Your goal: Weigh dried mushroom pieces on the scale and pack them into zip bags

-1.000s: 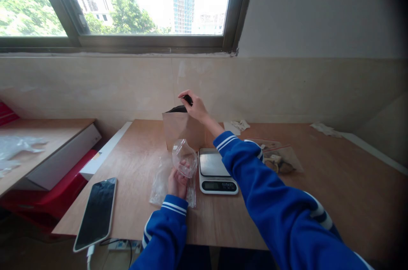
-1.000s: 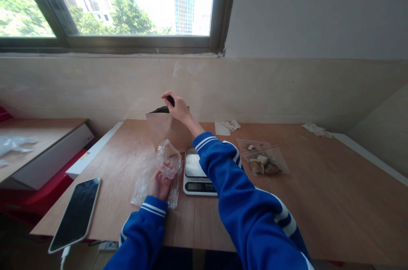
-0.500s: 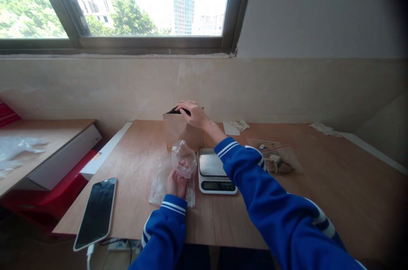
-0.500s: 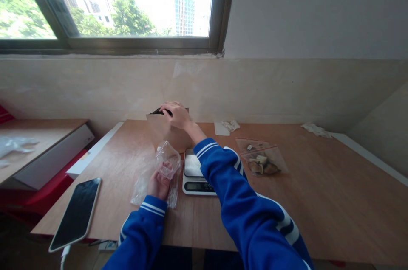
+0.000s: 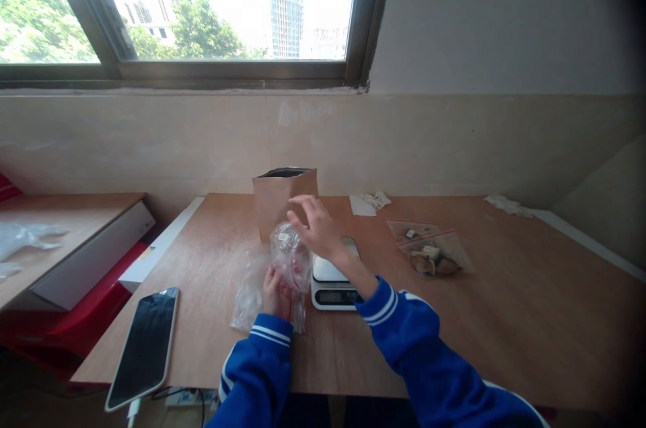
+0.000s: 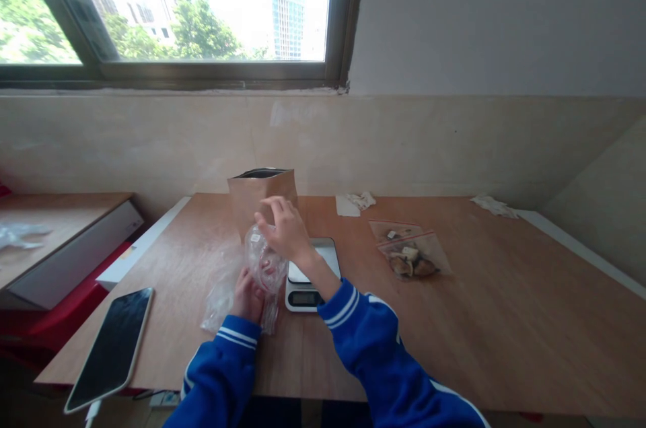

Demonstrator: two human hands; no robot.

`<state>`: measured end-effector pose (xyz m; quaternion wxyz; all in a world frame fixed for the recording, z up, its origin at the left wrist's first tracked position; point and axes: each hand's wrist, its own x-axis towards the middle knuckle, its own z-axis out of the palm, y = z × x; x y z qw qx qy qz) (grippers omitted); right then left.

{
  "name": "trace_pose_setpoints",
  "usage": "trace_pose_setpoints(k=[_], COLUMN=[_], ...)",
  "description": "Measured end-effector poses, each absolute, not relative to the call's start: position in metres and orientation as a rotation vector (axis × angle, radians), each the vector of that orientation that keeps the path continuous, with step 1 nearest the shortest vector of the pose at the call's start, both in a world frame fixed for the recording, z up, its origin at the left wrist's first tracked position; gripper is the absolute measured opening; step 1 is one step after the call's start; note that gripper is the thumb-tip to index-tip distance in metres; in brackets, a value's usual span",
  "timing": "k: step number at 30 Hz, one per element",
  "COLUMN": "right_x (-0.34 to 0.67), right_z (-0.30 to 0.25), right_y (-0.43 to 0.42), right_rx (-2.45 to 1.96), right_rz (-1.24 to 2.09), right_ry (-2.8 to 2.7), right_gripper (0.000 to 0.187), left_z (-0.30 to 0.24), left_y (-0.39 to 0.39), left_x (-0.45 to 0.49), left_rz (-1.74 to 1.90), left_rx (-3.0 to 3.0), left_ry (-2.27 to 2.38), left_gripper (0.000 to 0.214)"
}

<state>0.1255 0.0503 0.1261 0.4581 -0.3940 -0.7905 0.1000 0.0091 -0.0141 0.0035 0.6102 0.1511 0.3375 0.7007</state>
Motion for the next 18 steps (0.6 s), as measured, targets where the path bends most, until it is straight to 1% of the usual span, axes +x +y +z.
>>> trace_pose_setpoints(k=[1, 2, 5, 6, 8, 10, 13, 18], right_x=[0.130, 0.135, 0.156, 0.163, 0.176, 0.185, 0.186, 0.165], right_z=[0.118, 0.109, 0.089, 0.085, 0.081, 0.079, 0.070, 0.036], right_y=[0.040, 0.032, 0.025, 0.027, 0.030, 0.027, 0.008, -0.036], right_rx=[-1.021, -1.071, -1.124, -1.101, -1.028, -0.967, -0.892, -0.832], right_rz=[0.326, 0.426, 0.771, 0.864, 0.978, 1.024, 1.119, 1.552], right_ry=[-1.947, -1.942, -1.807, -1.719, -1.534, -1.391, -1.250, -1.202], right_gripper=[0.039, 0.038, 0.026, 0.024, 0.024, 0.026, 0.042, 0.074], left_z=[0.004, 0.004, 0.006, 0.006, 0.008, 0.012, 0.021, 0.036], left_y=[-0.015, -0.016, -0.017, -0.017, -0.017, -0.019, -0.028, -0.051], left_x=[0.010, 0.011, 0.012, 0.012, 0.011, 0.011, 0.014, 0.021], left_rz=[1.630, 1.645, 1.695, 1.687, 1.616, 1.539, 1.535, 1.536], left_rx=[0.366, 0.374, 0.395, 0.432, 0.555, 0.669, 0.678, 0.678], left_ry=[0.778, 0.772, 0.766, 0.770, 0.787, 0.800, 0.801, 0.834], left_gripper=[0.035, 0.037, 0.030, 0.027, 0.023, 0.023, 0.023, 0.033])
